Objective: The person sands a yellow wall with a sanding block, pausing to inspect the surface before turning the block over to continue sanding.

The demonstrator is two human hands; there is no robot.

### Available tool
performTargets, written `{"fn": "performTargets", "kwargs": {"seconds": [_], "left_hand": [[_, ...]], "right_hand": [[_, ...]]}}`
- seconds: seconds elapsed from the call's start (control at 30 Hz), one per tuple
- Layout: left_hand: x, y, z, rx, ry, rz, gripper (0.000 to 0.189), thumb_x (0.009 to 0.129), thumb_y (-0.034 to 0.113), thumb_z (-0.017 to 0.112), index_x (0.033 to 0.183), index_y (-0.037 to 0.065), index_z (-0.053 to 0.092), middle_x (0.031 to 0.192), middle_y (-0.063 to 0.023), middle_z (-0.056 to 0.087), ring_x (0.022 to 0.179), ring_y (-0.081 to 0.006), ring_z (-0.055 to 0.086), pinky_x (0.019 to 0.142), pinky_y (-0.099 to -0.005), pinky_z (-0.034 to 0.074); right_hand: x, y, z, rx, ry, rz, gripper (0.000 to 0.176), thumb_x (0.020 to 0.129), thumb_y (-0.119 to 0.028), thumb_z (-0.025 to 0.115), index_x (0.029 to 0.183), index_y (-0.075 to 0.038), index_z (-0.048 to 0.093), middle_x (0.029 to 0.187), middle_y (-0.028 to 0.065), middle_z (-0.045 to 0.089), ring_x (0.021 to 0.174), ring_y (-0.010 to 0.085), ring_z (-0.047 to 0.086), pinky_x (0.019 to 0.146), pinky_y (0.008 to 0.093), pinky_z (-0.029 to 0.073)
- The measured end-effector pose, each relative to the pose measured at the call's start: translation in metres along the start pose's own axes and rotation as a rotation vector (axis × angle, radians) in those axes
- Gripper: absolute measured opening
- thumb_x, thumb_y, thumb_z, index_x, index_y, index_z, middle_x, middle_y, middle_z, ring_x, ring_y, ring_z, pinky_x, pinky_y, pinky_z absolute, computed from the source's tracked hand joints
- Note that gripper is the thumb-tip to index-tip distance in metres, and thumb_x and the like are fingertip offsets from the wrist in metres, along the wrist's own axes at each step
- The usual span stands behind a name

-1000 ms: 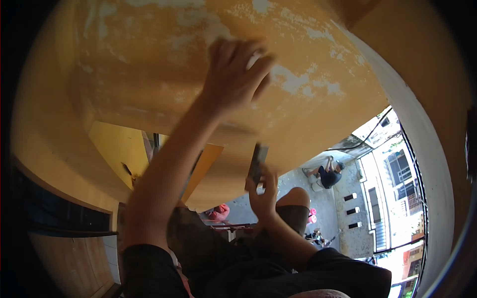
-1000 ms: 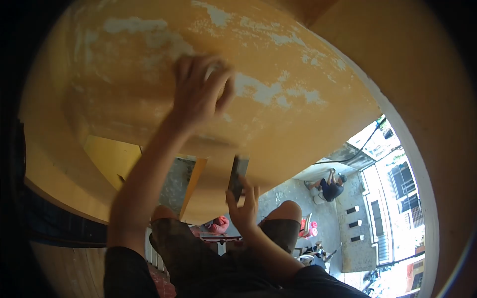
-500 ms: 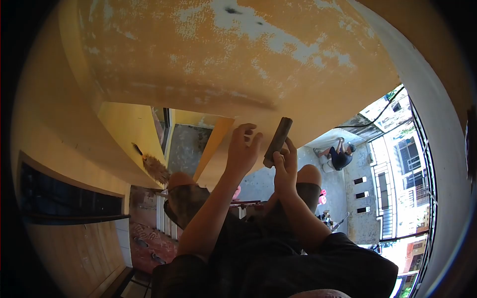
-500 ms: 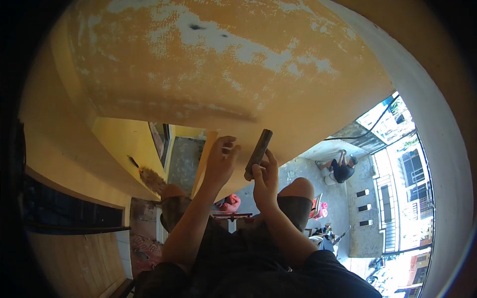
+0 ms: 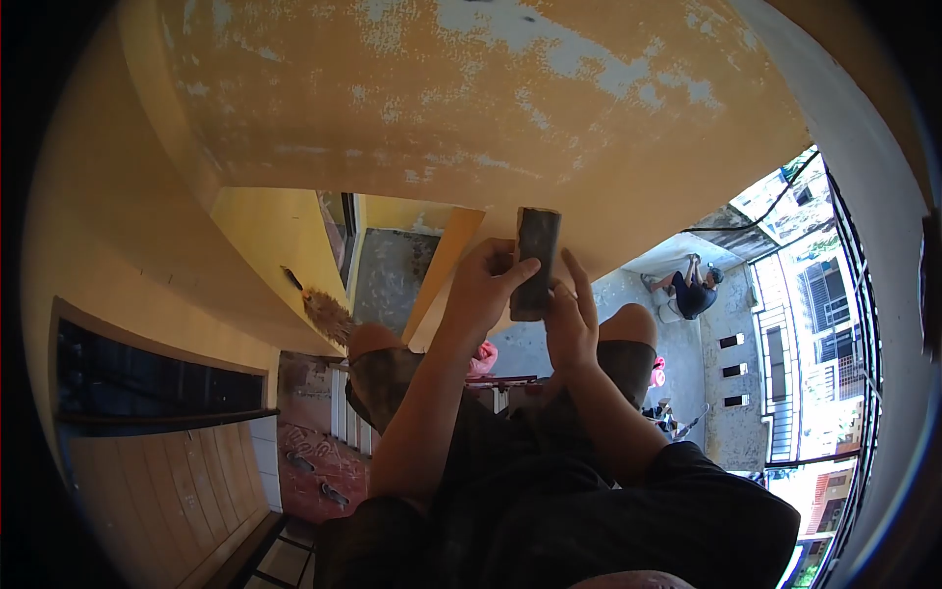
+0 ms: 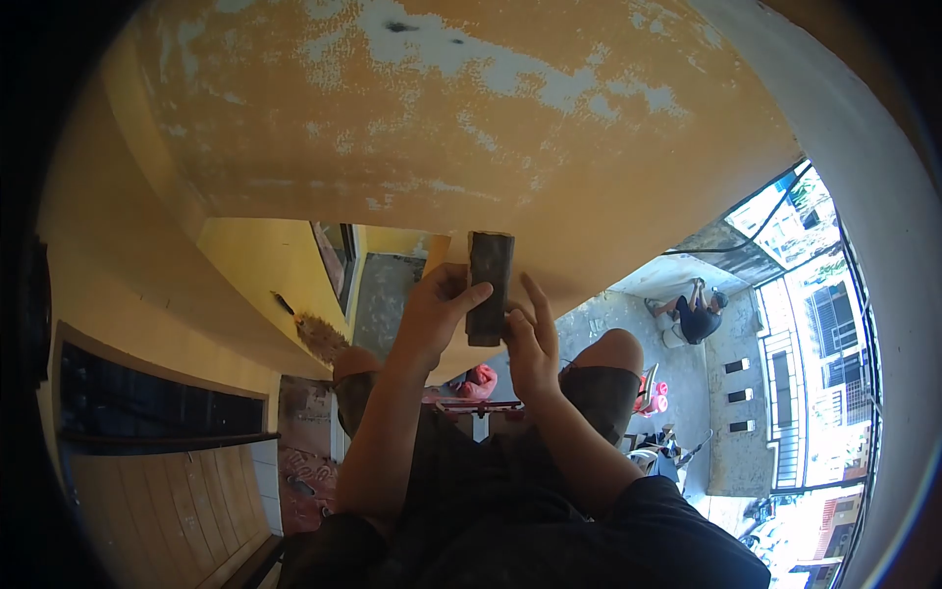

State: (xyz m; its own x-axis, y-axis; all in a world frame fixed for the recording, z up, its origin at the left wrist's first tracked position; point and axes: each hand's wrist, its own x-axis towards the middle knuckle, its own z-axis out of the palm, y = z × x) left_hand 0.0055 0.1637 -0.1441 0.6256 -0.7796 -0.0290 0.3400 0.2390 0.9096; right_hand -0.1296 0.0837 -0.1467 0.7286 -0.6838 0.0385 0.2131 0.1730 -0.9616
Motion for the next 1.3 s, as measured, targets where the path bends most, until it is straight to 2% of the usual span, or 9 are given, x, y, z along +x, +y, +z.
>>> {"fn": "performTargets", "kwargs": {"seconds": [0.2, 0.23, 0.5, 0.6, 0.67, 0.73, 0.97, 1.13, 1.3], "left_hand": [[0.006, 0.0, 0.02, 0.212, 0.137, 0.124, 0.032, 0.082, 0.016, 0.076, 0.104, -0.003, 0.062, 0.087, -0.0106, 0.069, 0.076, -0.0154, 0.067, 0.066, -0.0271, 0.053], [0.005, 0.002, 0.032, 0.245, 0.141, 0.163, 0.024, 0.083, 0.015, 0.072, 0.101, 0.002, 0.063, 0.084, -0.013, 0.07, 0.076, -0.0235, 0.071, 0.065, -0.0346, 0.054], [0.026, 0.002, 0.091, 0.559, 0.259, 0.601, 0.022, 0.082, 0.014, 0.069, 0.1, 0.005, 0.063, 0.087, -0.0146, 0.065, 0.08, -0.0347, 0.063, 0.073, -0.0438, 0.049], [0.036, 0.007, 0.097, 0.499, 0.172, 0.787, 0.025, 0.081, 0.014, 0.073, 0.103, 0.004, 0.064, 0.084, -0.0147, 0.066, 0.073, -0.0295, 0.067, 0.064, -0.0369, 0.052], [0.037, 0.017, 0.094, 0.41, 0.081, 0.712, 0.027, 0.082, 0.014, 0.073, 0.106, 0.003, 0.064, 0.092, -0.0152, 0.066, 0.082, -0.0303, 0.066, 0.074, -0.0385, 0.051], [0.039, 0.028, 0.082, 0.59, 0.312, 1.002, 0.033, 0.082, 0.015, 0.073, 0.111, 0.003, 0.064, 0.105, -0.0146, 0.064, 0.099, -0.0314, 0.061, 0.087, -0.0411, 0.047], [0.061, 0.032, 0.028, 1.013, 0.711, 0.928, 0.059, 0.086, 0.019, 0.067, 0.141, 0.007, 0.047, 0.138, -0.0201, 0.047, 0.127, -0.0402, 0.043, 0.108, -0.0568, 0.026], [0.076, 0.0, -0.009, 1.071, 0.647, 0.944, 0.07, 0.089, 0.021, 0.064, 0.147, -0.001, 0.032, 0.146, -0.0203, 0.04, 0.136, -0.0428, 0.035, 0.113, -0.0604, 0.017], [0.079, -0.036, -0.033, 1.053, 0.561, 0.849, 0.062, 0.092, 0.027, 0.059, 0.146, 0.007, 0.038, 0.148, -0.0174, 0.04, 0.142, -0.0444, 0.024, 0.113, -0.0645, 0.009]], "right_hand": [[0.003, 0.005, 0.002, -0.884, 0.093, -0.494, 0.055, 0.082, -0.001, 0.069, 0.134, -0.003, 0.05, 0.127, 0.0139, 0.055, 0.105, 0.0229, 0.062, 0.081, 0.0317, 0.05], [0.005, 0.003, 0.003, -0.804, 0.176, -0.498, 0.048, 0.077, -0.003, 0.074, 0.123, -0.003, 0.06, 0.126, 0.0147, 0.057, 0.104, 0.0237, 0.062, 0.078, 0.0325, 0.052], [0.029, 0.011, -0.017, -0.749, 0.474, -0.494, 0.044, 0.084, -0.01, 0.071, 0.124, 0.0, 0.056, 0.116, 0.0126, 0.064, 0.103, 0.0222, 0.063, 0.084, 0.0297, 0.05], [0.048, -0.007, -0.029, -0.448, 0.41, -0.465, 0.051, 0.084, -0.011, 0.072, 0.129, 0.0, 0.05, 0.106, 0.0119, 0.065, 0.099, 0.0201, 0.064, 0.085, 0.0287, 0.049], [0.061, -0.019, -0.03, -0.525, 0.437, -0.505, 0.055, 0.084, -0.01, 0.072, 0.132, 0.001, 0.046, 0.102, 0.0115, 0.061, 0.093, 0.0178, 0.062, 0.081, 0.0286, 0.049], [0.08, -0.031, -0.029, -0.793, 0.65, -0.951, 0.058, 0.081, -0.006, 0.073, 0.133, -0.001, 0.047, 0.105, 0.0108, 0.058, 0.085, 0.0173, 0.059, 0.076, 0.0293, 0.048], [0.12, -0.064, 0.0, -1.064, 0.765, -1.087, 0.049, 0.077, -0.002, 0.075, 0.124, -0.003, 0.059, 0.101, 0.0118, 0.054, 0.092, 0.0251, 0.053, 0.081, 0.0361, 0.043], [0.124, 0.018, -0.012, -1.134, 0.706, -1.107, 0.05, 0.079, -0.002, 0.076, 0.125, -0.001, 0.055, 0.103, 0.0174, 0.055, 0.098, 0.0333, 0.052, 0.086, 0.04, 0.044], [0.138, -0.042, 0.018, -1.125, 0.758, -1.184, 0.049, 0.079, -0.001, 0.074, 0.124, 0.002, 0.055, 0.096, 0.0125, 0.051, 0.086, 0.0248, 0.047, 0.078, 0.0357, 0.041]]}}
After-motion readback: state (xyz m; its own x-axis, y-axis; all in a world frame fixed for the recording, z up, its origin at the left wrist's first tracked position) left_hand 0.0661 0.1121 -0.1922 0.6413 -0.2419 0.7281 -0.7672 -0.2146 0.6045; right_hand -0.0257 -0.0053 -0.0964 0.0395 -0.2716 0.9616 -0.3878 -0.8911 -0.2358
